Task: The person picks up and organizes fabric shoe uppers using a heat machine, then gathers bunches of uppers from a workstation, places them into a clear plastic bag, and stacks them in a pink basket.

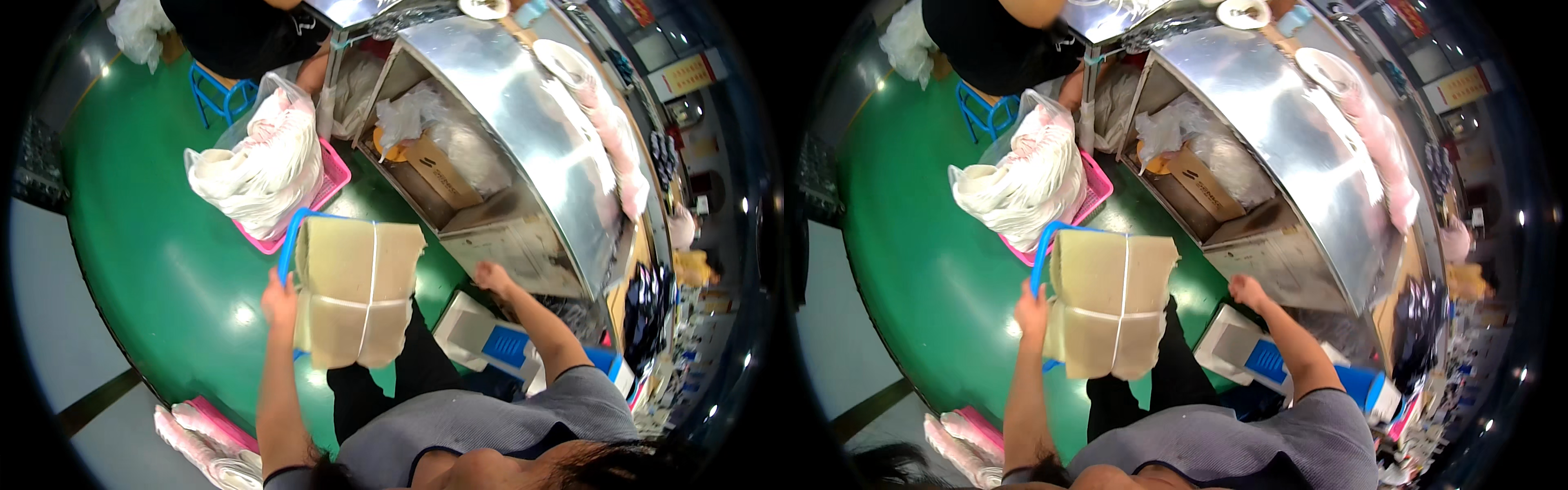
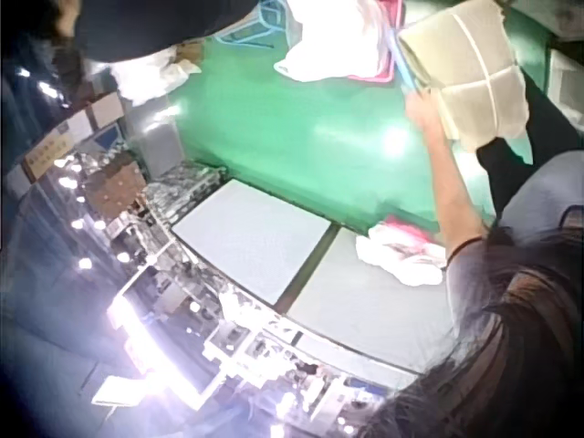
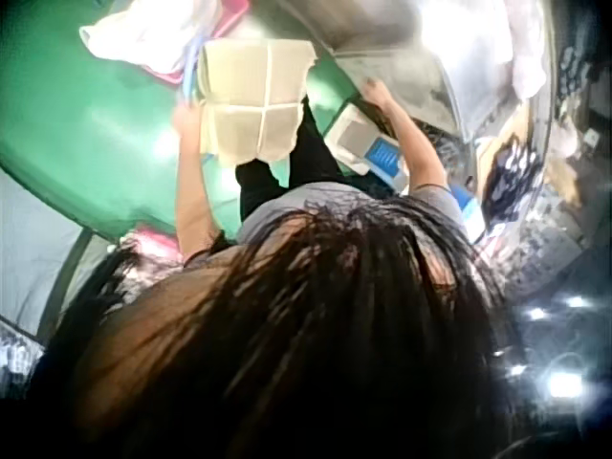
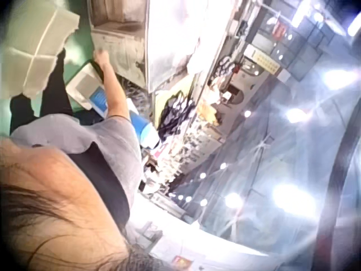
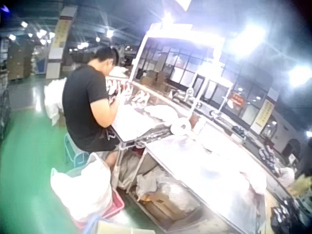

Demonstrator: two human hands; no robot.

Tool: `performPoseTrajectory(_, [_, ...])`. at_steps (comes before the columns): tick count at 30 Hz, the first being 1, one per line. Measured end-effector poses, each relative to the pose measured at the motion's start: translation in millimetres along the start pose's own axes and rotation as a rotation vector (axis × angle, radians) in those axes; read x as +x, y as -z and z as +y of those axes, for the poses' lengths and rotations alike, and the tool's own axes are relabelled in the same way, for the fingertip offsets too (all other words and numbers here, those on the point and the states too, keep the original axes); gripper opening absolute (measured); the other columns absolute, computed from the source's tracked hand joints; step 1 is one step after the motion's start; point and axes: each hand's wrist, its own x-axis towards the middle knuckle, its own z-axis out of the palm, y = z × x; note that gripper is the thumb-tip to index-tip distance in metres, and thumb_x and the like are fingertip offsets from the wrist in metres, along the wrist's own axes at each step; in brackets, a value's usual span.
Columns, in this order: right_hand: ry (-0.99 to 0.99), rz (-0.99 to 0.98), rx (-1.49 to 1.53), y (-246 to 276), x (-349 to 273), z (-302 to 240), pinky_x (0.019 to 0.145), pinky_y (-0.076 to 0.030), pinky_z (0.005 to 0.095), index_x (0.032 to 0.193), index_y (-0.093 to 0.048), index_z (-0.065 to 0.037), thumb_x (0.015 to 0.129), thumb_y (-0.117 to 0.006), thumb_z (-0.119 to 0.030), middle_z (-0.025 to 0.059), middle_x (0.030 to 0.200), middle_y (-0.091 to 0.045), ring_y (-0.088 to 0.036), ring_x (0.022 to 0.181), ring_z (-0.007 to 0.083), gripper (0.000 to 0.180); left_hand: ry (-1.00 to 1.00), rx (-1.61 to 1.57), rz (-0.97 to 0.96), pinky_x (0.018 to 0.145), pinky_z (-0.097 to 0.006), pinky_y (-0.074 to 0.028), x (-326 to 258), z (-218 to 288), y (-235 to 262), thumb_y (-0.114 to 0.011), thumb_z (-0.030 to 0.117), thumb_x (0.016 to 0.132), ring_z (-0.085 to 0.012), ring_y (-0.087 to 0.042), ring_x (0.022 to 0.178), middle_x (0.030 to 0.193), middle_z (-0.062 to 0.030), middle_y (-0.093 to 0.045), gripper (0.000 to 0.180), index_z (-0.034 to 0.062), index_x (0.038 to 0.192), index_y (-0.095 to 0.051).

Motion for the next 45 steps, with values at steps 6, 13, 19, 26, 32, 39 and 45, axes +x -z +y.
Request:
performPoseTrajectory(6, [0.32, 0.657, -0.536, 124.4, 349.8, -114.2, 0.079, -0.047, 0.04, 0.106, -0.058, -0.005, 0.084, -0.065, -0.026, 0.0141, 0.092, -0.061, -0.061, 0.088, 0.0301, 0.031, 0.253, 0.043, 0.007, 0.049, -0.039, -0.044, -2.2, 30.3, 24.5, -0.062, 0.017, 0.087, -0.0331, -0.057, 0.055, 0.071, -0.0179, -0.06, 0.029, 0.0064, 0.113, -0.056])
performPoseTrajectory(13, [0.307, 1.015, -0.637, 226.8, 545.1, -188.0, 0.091, -0.041, 0.0423, 0.119, -0.045, 0.004, 0.076, -0.071, -0.032, 0.0226, 0.117, -0.051, -0.051, 0.109, 0.0335, 0.062, 0.227, 0.12, 0.136, 0.067, -0.038, -0.05, -2.0, 32.9, 3.2, -0.054, 0.01, 0.089, -0.032, -0.062, 0.073, 0.082, -0.0214, -0.06, 0.032, -0.0043, 0.117, -0.052])
performPoseTrajectory(19, [0.325, 1.23, -0.456, 272.7, 640.3, -208.8, 0.102, -0.037, 0.0401, 0.134, -0.035, 0.007, 0.065, -0.081, -0.04, 0.0253, 0.134, -0.043, -0.044, 0.123, 0.0335, 0.096, -0.309, -0.003, 0.082, 0.065, -0.041, -0.051, -22.6, -25.6, 21.0, -0.061, 0.03, 0.087, -0.0317, -0.063, 0.074, 0.086, -0.0201, -0.063, 0.044, -0.0082, 0.106, -0.054])
performPoseTrajectory(26, [0.189, 0.796, -0.317, 234.9, 637.0, -211.3, 0.093, -0.042, 0.0393, 0.126, -0.045, 0.005, 0.069, -0.078, -0.037, 0.0231, 0.118, -0.057, -0.054, 0.112, 0.0353, 0.078, 0.325, 0.26, 0.003, 0.057, -0.041, -0.05, 1.2, 45.1, 22.4, -0.058, 0.028, 0.089, -0.0329, -0.061, 0.063, 0.077, -0.0183, -0.062, 0.035, -0.0061, 0.096, -0.058])
performPoseTrajectory(32, [0.401, 1.045, 0.035, 200.5, 542.9, -238.6, 0.088, -0.044, 0.0371, 0.12, -0.054, 0.006, 0.082, -0.065, -0.027, 0.0196, 0.113, -0.061, -0.058, 0.103, 0.0292, 0.05, 0.272, 0.168, -0.041, 0.062, -0.041, -0.05, 17.1, 47.9, 19.3, -0.057, 0.019, 0.087, -0.0337, -0.062, 0.071, 0.085, -0.0199, -0.062, 0.031, -0.0057, 0.105, -0.054])
performPoseTrajectory(39, [0.325, 1.174, 0.434, 158.6, 421.2, -181.4, 0.069, -0.041, 0.0339, 0.108, -0.052, -0.004, 0.084, -0.062, -0.022, 0.0112, 0.098, -0.058, -0.054, 0.086, 0.0233, 0.032, 0.261, 0.004, -0.036, 0.066, -0.039, -0.05, 7.8, 54.7, 29.3, -0.056, 0.003, 0.084, -0.0353, -0.062, 0.078, 0.096, -0.0231, -0.06, 0.037, -0.006, 0.119, -0.048])
performPoseTrajectory(45, [0.278, 0.906, 1.385, 121.1, 333.0, -54.8, 0.046, -0.037, 0.028, 0.087, -0.056, -0.014, 0.086, -0.061, -0.022, -0.0011, 0.075, -0.056, -0.049, 0.058, 0.0139, 0.009, 0.12, 0.154, -0.082, 0.095, -0.049, -0.036, 28.8, 87.6, 41.3, -0.062, 0.011, 0.079, -0.0435, -0.044, 0.115, 0.128, -0.0275, -0.044, 0.058, -0.0067, 0.13, -0.039])
